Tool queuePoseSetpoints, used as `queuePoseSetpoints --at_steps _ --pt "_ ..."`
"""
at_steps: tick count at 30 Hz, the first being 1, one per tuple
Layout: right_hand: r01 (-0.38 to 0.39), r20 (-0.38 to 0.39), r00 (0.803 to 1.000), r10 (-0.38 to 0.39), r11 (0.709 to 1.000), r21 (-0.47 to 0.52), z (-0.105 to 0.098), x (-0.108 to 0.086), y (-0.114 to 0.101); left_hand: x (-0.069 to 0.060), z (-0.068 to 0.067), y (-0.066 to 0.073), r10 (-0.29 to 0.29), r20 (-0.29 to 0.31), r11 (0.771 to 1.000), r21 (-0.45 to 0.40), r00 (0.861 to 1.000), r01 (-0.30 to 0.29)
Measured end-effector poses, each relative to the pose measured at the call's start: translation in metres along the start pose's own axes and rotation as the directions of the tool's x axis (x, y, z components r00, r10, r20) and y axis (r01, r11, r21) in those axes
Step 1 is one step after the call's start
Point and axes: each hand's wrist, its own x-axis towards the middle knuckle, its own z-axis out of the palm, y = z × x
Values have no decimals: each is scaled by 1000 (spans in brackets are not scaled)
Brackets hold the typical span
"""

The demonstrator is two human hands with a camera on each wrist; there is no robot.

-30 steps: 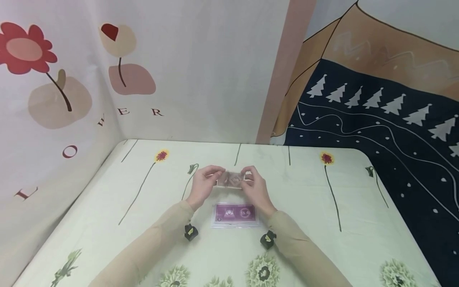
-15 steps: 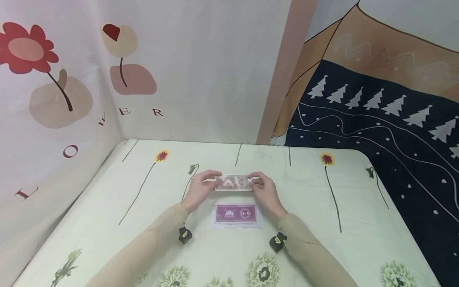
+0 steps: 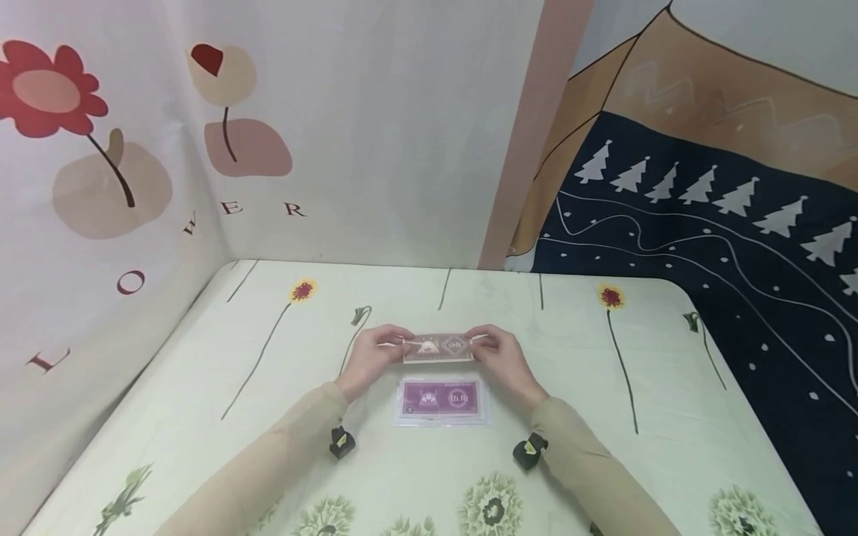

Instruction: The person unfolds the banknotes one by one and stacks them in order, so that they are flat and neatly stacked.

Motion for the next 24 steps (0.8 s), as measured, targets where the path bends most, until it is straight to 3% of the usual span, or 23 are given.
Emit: queuePoseSetpoints --at_steps 8,15,24 --pt "-36 46 998 39 996 -80 -1 -13 1 -6 -2 -4 -47 35 999 19 998 46" --pt "-13 51 998 21 988 -152 0 -18 1 -10 -3 -7 -51 59 997 67 997 47" --pt "14 95 995 10 968 -250 -4 -27 -2 -20 -4 -6 -26 136 999 30 990 22"
